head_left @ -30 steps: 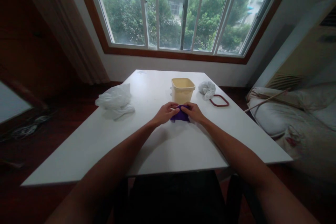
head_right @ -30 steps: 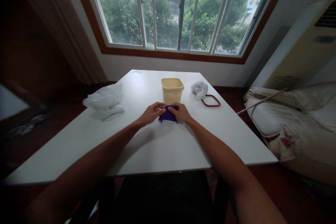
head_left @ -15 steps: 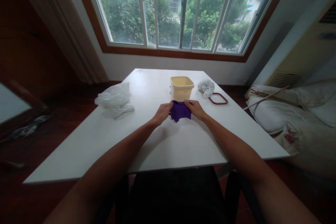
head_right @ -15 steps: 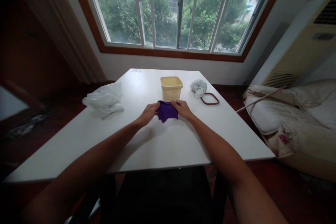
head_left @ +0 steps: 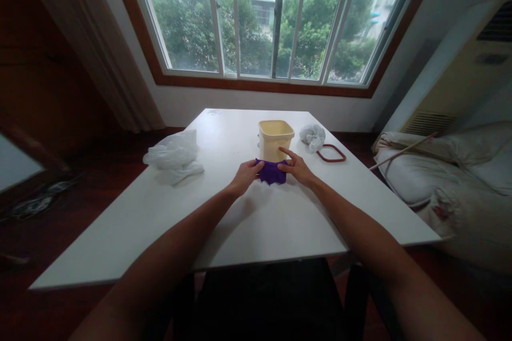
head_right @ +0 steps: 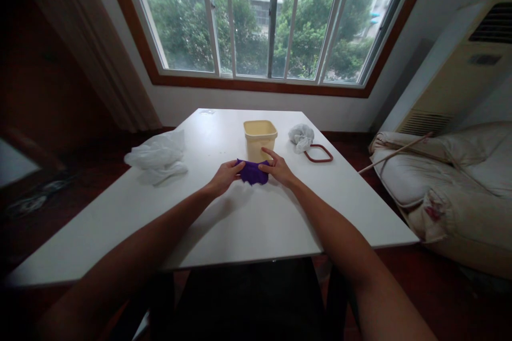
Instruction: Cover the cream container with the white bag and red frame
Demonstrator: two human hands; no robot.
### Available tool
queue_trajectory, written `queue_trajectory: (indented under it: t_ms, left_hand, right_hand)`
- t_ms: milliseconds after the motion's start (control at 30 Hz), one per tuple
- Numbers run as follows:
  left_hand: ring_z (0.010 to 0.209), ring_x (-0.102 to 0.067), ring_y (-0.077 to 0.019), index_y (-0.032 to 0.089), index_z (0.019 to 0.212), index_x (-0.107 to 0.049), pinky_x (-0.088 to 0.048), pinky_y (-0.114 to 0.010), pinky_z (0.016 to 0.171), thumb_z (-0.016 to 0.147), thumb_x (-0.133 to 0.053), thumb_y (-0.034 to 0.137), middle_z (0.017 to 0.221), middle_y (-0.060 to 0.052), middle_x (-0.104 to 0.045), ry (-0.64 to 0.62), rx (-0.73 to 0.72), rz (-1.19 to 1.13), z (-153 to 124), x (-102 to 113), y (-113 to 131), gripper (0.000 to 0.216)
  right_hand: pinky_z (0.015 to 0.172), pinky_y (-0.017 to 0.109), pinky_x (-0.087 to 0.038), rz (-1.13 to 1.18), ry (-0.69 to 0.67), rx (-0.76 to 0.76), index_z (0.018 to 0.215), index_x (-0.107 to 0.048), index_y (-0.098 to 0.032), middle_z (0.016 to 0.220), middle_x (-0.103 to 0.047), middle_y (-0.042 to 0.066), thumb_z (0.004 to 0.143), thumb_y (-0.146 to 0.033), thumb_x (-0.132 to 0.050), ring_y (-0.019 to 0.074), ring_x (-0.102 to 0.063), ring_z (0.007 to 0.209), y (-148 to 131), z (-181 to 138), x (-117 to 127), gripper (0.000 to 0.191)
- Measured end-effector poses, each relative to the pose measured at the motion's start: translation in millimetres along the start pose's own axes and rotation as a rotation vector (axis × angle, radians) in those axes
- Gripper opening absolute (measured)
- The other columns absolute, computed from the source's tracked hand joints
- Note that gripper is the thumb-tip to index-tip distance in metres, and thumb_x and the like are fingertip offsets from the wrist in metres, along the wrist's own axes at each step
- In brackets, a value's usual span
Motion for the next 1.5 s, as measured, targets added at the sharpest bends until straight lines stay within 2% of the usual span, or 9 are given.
queue_trajectory:
  t_ms: [200, 367, 600, 800, 967, 1167, 1267, 1400, 1500]
  left_hand:
    - [0.068, -0.066, -0.0154, 0.014, 0.135, -0.049, -0.055, -0.031, 0.069, 0.068, -0.079, 0.027, 0.077, -0.001, -0.071, 0.079, -0.251, 0.25, -2, 11, 18, 0.075]
    - [0.085, -0.068, -0.0189, 0.018, 0.105, -0.073, -0.055, -0.035, 0.082, 0.081, -0.068, 0.029, 0.098, -0.006, -0.074, 0.077, -0.443, 0.695, -6, 11, 32, 0.027]
    - [0.088, -0.063, -0.0195, 0.018, 0.09, -0.075, -0.054, -0.033, 0.078, 0.09, -0.057, 0.035, 0.093, -0.008, -0.068, 0.084, -0.593, 0.884, -13, 5, 44, 0.025]
    - [0.075, -0.064, -0.0161, 0.016, 0.092, -0.068, -0.052, -0.03, 0.069, 0.093, -0.05, 0.043, 0.086, -0.006, -0.071, -0.004, -0.423, 0.64, -6, 1, 31, 0.034]
    - [0.067, -0.067, -0.0158, 0.013, 0.098, -0.067, -0.052, -0.027, 0.061, 0.074, -0.075, 0.05, 0.081, -0.006, -0.074, -0.151, -0.234, 0.325, -3, -5, 17, 0.045]
    - [0.057, -0.064, -0.014, 0.014, 0.083, -0.069, -0.051, -0.025, 0.057, 0.074, -0.074, 0.046, 0.065, -0.003, -0.071, -0.147, -0.204, 0.35, -2, -3, 19, 0.034]
    - [0.058, -0.065, -0.0142, 0.014, 0.082, -0.069, -0.051, -0.025, 0.057, 0.075, -0.072, 0.045, 0.064, -0.003, -0.071, -0.131, -0.22, 0.385, -3, -2, 23, 0.032]
    - [0.071, -0.07, -0.0185, 0.013, 0.09, -0.069, -0.056, -0.03, 0.067, 0.076, -0.071, 0.05, 0.078, -0.008, -0.074, -0.071, -0.267, 0.422, -2, 3, 27, 0.039]
    - [0.089, -0.07, -0.0223, 0.013, 0.116, -0.064, -0.058, -0.037, 0.075, 0.078, -0.07, 0.052, 0.11, -0.015, -0.072, 0.03, -0.31, 0.506, -1, 13, 29, 0.055]
  right_hand:
    - [0.074, 0.034, -0.059, -0.296, 0.092, 0.127, 0.114, -0.072, -0.016, 0.104, -0.076, 0.01, 0.072, -0.044, -0.08, 0.0215, -0.072, 0.083, -10, -3, 5, 0.051]
    - [0.079, 0.037, -0.059, -0.525, 0.156, 0.199, 0.107, -0.075, -0.018, 0.106, -0.076, 0.01, 0.076, -0.04, -0.075, 0.0236, -0.073, 0.087, -22, -7, 7, 0.038]
    - [0.071, 0.032, -0.055, -0.711, 0.213, 0.343, 0.09, -0.075, -0.017, 0.086, -0.076, 0.008, 0.081, -0.033, -0.071, 0.0197, -0.069, 0.075, -41, -13, 3, 0.02]
    - [0.069, 0.03, -0.051, -0.732, 0.21, 0.504, 0.076, -0.065, -0.018, 0.082, -0.068, 0.006, 0.085, -0.036, -0.065, 0.017, -0.061, 0.075, -59, -17, -6, 0.02]
    - [0.073, 0.032, -0.052, -0.601, 0.249, 0.425, 0.08, -0.061, -0.019, 0.082, -0.067, 0.004, 0.087, -0.038, -0.061, 0.0172, -0.062, 0.075, -56, -14, -3, 0.02]
    - [0.07, 0.032, -0.05, -0.691, 0.326, 0.428, 0.089, -0.061, -0.019, 0.08, -0.065, 0.003, 0.089, -0.029, -0.054, 0.0181, -0.06, 0.072, -56, -14, 0, 0.012]
    - [0.083, 0.037, -0.052, -0.811, 0.331, 0.529, 0.09, -0.061, -0.02, 0.097, -0.067, 0.008, 0.089, -0.024, -0.052, 0.0223, -0.063, 0.091, -71, -12, -7, 0.009]
    - [0.101, 0.043, -0.047, -1.004, 0.23, 0.522, 0.091, -0.062, -0.02, 0.135, -0.057, 0.012, 0.087, -0.018, -0.054, 0.0264, -0.056, 0.121, -88, 5, -16, 0.009]
    - [0.1, 0.042, -0.048, -1.079, 0.177, 0.459, 0.091, -0.064, -0.02, 0.134, -0.058, 0.01, 0.086, -0.017, -0.056, 0.0262, -0.057, 0.119, -90, 18, -17, 0.01]
Point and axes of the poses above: each hand's wrist, its own z-axis towards the middle knuckle, its own x-axis out of the back of the hand, y = z × x, the point moved 5 cm from there along z, towards the middle knuckle
